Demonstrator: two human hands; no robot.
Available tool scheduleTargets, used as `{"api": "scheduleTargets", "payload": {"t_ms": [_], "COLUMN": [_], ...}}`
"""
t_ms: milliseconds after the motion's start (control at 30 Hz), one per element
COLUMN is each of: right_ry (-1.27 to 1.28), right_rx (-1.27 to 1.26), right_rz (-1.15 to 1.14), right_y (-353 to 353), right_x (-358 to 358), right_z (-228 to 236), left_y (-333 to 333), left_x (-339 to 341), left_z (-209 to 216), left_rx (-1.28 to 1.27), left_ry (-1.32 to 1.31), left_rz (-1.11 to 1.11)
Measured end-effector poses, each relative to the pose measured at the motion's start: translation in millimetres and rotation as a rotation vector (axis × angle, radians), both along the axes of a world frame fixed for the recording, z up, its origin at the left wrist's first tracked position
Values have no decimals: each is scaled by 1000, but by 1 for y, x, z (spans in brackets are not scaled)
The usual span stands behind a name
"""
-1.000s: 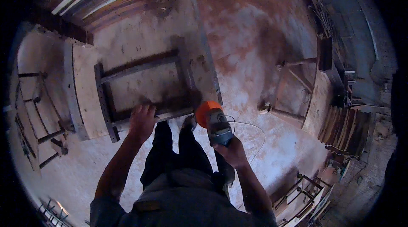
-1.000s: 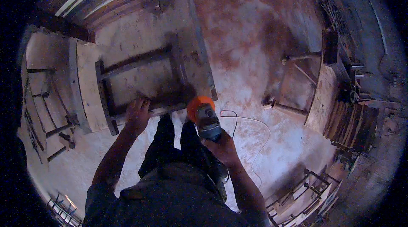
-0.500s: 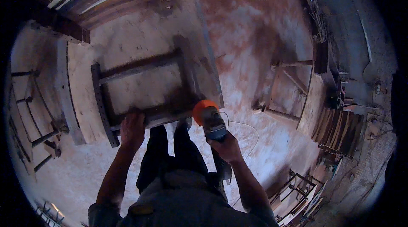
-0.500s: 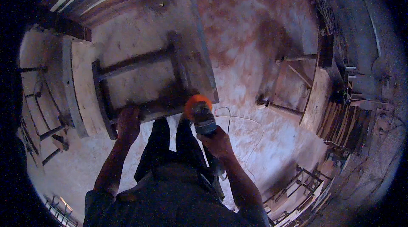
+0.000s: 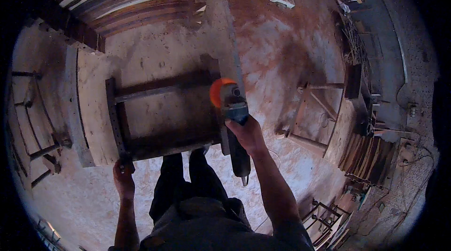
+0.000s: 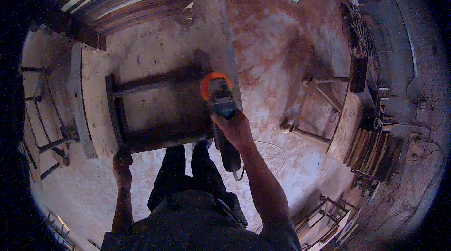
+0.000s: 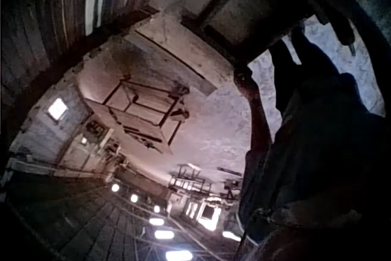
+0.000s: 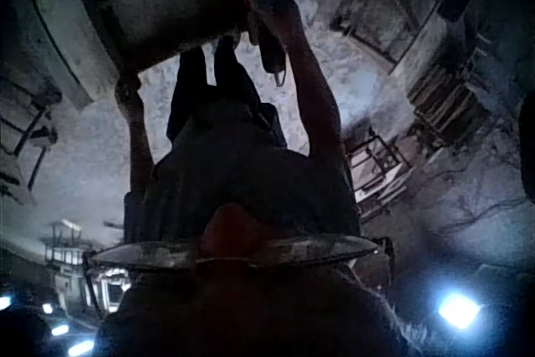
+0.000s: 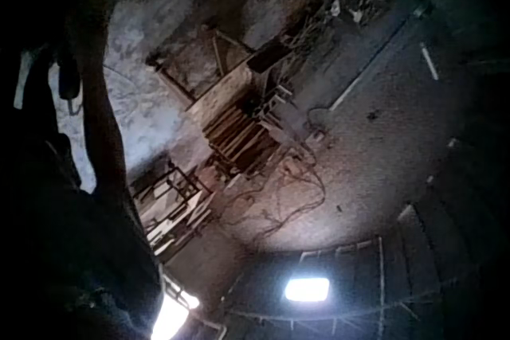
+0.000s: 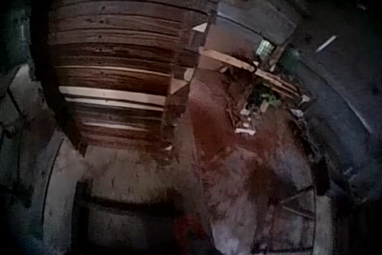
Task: The person repeatedly picks up wooden frames from a stack, uses an angle grinder with an orange sanding disc to sand the frame surfaces, and places the frames back on the stack. The person handles the frames one at a time, repositioning them to sand different sides before returning them to the pile.
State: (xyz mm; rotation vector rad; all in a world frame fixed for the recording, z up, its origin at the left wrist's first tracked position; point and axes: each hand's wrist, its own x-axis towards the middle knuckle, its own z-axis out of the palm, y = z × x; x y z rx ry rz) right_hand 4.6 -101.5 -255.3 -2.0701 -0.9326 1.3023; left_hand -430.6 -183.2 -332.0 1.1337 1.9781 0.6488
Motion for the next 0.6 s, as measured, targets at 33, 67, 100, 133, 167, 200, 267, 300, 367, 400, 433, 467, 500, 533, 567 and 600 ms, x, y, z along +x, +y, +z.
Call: {"api": "scheduleTargets", "payload": {"t_ms": [33, 67, 100, 133, 167, 200, 267, 300, 367, 400, 433, 467, 500, 533, 567, 600], "right_ry": [-10, -23, -7, 8, 25, -19, -106, -106, -105, -133, -114, -96, -78, -72, -58, -35], "right_rx": [2, 0, -12, -24, -37, -73, -146, -116, -54, -43, -24, -5, 14, -23, -60, -98], "right_rz": [9, 19, 19, 19, 21, 43, 83, 48, -18, -7, -13, -22, -29, -7, 22, 55], "right_y": [9, 16, 23, 30, 35, 40, 46, 45, 42, 41, 41, 41, 40, 41, 42, 46], "right_x": [0, 1, -1, -3, -5, -5, -1, 3, 9, 9, 6, 1, -2, -1, -2, -9], "right_z": [-1, -3, -1, 4, 7, 9, 11, 7, -1, 4, 7, 8, 9, 10, 10, 11], "left_y": [-5, -2, -1, 1, 0, 0, -3, -4, -5, -5, -6, -5, -4, -5, -9, -14], "left_x": [-3, 7, 12, 12, 11, 10, 11, 10, 7, 7, 8, 12, 14, 14, 10, 1], "left_z": [-4, 8, 14, 11, 8, 5, 1, -1, -5, -6, -6, -2, 0, -3, -8, -13], "left_rx": [-31, -65, -95, -95, -96, -98, -51, -28, -17, -10, -14, -19, -24, -12, 3, 18], "left_ry": [-86, -175, -261, -272, -281, -290, -303, -309, -357, -381, -366, -351, -337, -389, -434, -469], "left_rz": [36, 71, 111, 117, 125, 133, 141, 143, 99, 79, 96, 109, 124, 124, 129, 139]}}
